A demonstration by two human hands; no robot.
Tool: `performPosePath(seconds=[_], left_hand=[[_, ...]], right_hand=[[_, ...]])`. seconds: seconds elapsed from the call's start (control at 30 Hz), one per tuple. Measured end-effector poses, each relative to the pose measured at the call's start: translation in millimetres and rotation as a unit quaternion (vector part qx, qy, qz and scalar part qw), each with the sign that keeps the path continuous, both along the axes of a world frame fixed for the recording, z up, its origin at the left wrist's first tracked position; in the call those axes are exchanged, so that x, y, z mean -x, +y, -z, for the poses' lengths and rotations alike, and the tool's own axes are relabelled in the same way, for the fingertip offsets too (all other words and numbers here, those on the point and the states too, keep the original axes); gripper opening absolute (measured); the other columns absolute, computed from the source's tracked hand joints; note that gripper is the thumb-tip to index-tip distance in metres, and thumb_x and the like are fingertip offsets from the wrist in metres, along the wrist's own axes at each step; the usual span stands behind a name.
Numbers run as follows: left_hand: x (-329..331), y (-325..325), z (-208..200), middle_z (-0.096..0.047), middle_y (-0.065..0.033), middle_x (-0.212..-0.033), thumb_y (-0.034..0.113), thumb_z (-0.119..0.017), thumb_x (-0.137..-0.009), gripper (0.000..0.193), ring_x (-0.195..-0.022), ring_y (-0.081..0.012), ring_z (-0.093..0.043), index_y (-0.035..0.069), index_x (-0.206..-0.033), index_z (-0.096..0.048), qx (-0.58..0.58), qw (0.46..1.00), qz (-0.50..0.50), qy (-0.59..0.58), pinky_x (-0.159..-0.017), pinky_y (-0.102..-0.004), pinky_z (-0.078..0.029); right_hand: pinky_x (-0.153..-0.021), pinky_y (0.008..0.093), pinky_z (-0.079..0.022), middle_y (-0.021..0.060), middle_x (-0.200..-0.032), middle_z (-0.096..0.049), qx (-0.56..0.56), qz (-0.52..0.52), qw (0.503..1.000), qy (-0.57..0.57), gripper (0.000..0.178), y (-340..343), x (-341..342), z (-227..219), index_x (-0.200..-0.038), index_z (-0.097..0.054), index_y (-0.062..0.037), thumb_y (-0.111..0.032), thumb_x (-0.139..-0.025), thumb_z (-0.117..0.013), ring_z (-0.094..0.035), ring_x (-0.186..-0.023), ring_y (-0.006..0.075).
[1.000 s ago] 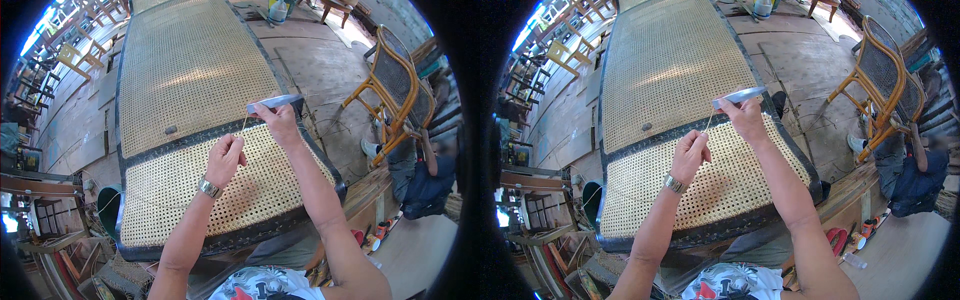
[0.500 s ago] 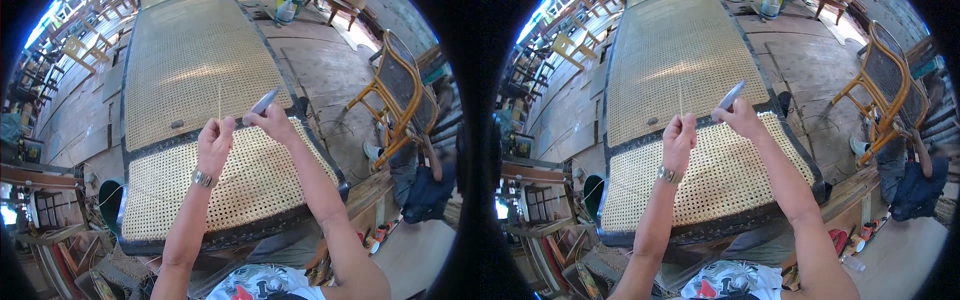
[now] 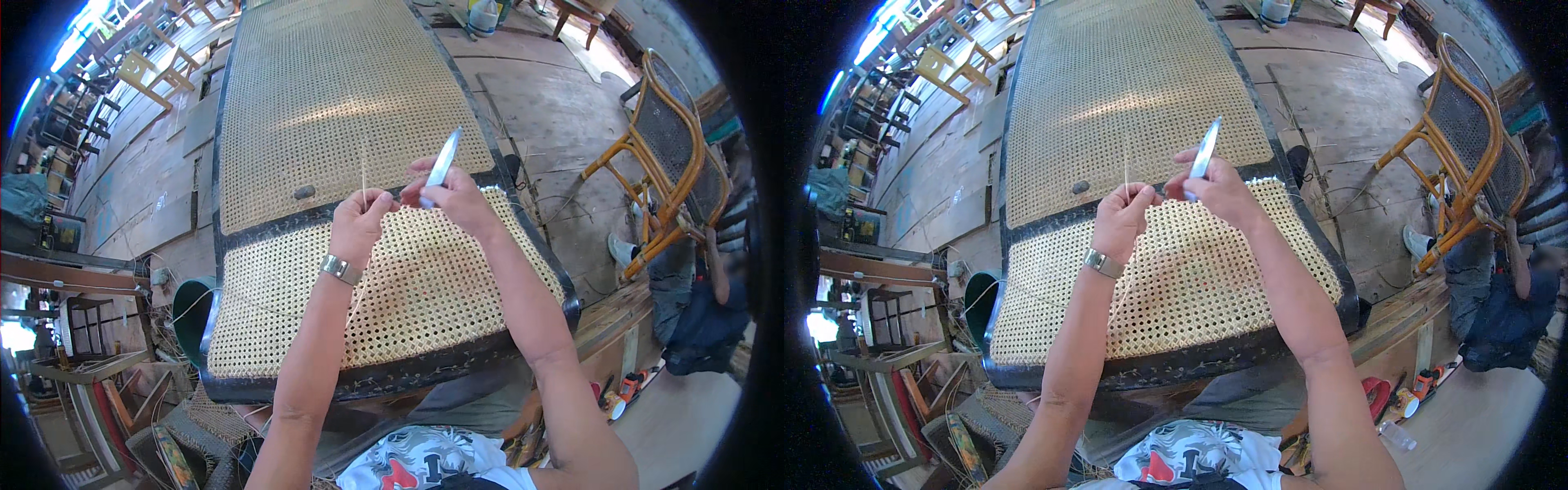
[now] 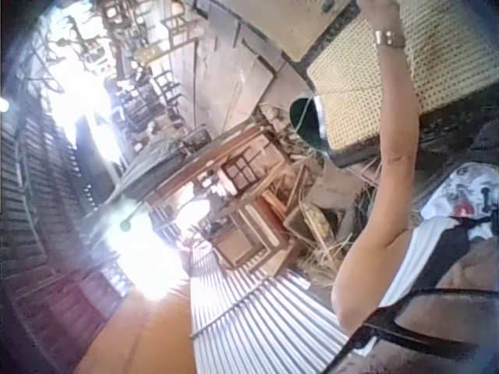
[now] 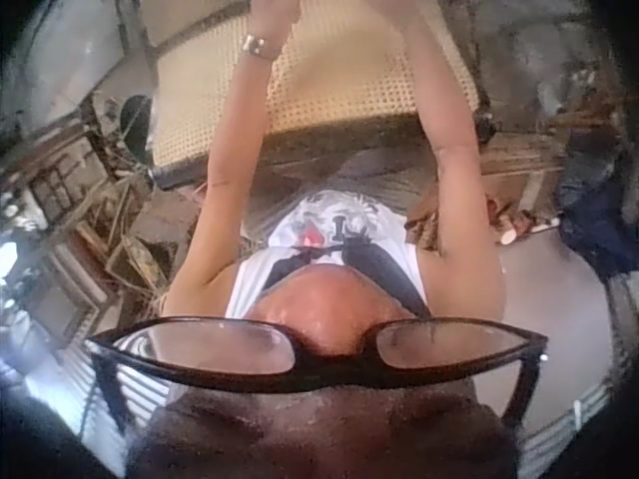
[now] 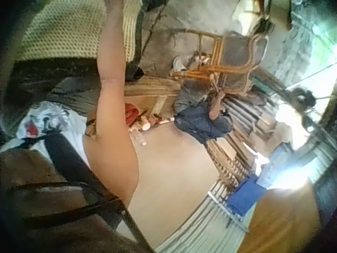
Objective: Repairing a woven chair seat using cane strips, glue, and tools.
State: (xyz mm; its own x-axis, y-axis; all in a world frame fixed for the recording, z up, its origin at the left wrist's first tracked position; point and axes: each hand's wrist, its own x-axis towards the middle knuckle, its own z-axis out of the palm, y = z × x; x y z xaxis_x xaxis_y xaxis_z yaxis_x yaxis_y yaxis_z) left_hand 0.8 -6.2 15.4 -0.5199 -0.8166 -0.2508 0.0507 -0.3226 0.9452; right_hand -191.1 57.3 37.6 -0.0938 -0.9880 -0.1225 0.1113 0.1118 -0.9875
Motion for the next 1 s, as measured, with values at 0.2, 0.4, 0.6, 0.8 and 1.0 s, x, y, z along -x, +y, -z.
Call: performPosePath(seconds=[0.2, 0.4, 0.6, 0.8, 1.0], left_hand=[[-2, -2, -5, -0.071, -0.0041, -0.095, 0.017, -0.065, -0.098, 0.01, -0.049, -0.0003, -0.034, 0.008, -0.099, -0.063, -0.161, 0.977, -0.02, 0.137, -0.043, -0.0185, -0.028], [0, 3, -5, -0.068, -0.0015, -0.086, 0.018, -0.07, -0.095, 0.013, -0.049, -0.0015, -0.036, 0.008, -0.099, -0.064, -0.216, 0.965, -0.041, 0.144, -0.044, -0.0196, -0.031], [-3, 3, -8, -0.068, -0.0009, -0.091, 0.019, -0.069, -0.095, 0.015, -0.052, -0.0015, -0.034, 0.009, -0.104, -0.065, -0.227, 0.959, 0.03, 0.167, -0.047, -0.019, -0.029], [12, 11, 12, -0.067, -0.0037, -0.082, 0.017, -0.072, -0.091, 0.013, -0.057, -0.0118, -0.052, 0.004, -0.094, -0.068, 0.27, 0.949, -0.088, -0.133, -0.05, -0.0292, -0.041], [19, 33, -2, -0.062, -0.0112, -0.081, 0.009, -0.068, -0.089, 0.006, -0.069, -0.0285, -0.061, 0.003, -0.09, -0.065, 0.51, 0.821, -0.114, -0.229, -0.058, -0.0395, -0.047]], right_hand=[[-0.058, 0.0227, -0.042, 0.0014, -0.083, -0.059, -0.039, 0.033, 0.979, -0.199, 0.022, -5, 4, 8, -0.111, -0.061, -0.0011, -0.008, -0.091, -0.06, -0.051, -0.063, 0.0081], [-0.051, 0.0203, -0.032, -0.007, -0.07, -0.054, 0.017, -0.007, 1.0, 0.0, 0.015, -5, -13, 7, -0.099, -0.066, -0.0061, -0.02, -0.094, -0.068, -0.04, -0.055, 0.002], [-0.055, 0.02, -0.037, -0.0025, -0.08, -0.062, 0.0, -0.03, 0.999, -0.045, 0.013, -2, -9, 6, -0.097, -0.066, -0.0046, -0.017, -0.096, -0.065, -0.046, -0.061, 0.0023], [-0.047, 0.0206, -0.035, -0.0028, -0.073, -0.06, -0.107, 0.091, 0.976, -0.167, 0.014, -4, -28, 24, -0.094, -0.067, -0.0068, -0.02, -0.094, -0.068, -0.043, -0.052, 0.0028], [-0.041, 0.0215, -0.033, -0.0011, -0.072, -0.059, -0.176, 0.127, 0.939, -0.268, 0.014, -4, -35, 20, -0.092, -0.067, -0.0054, -0.02, -0.094, -0.069, -0.043, -0.049, 0.0044]])
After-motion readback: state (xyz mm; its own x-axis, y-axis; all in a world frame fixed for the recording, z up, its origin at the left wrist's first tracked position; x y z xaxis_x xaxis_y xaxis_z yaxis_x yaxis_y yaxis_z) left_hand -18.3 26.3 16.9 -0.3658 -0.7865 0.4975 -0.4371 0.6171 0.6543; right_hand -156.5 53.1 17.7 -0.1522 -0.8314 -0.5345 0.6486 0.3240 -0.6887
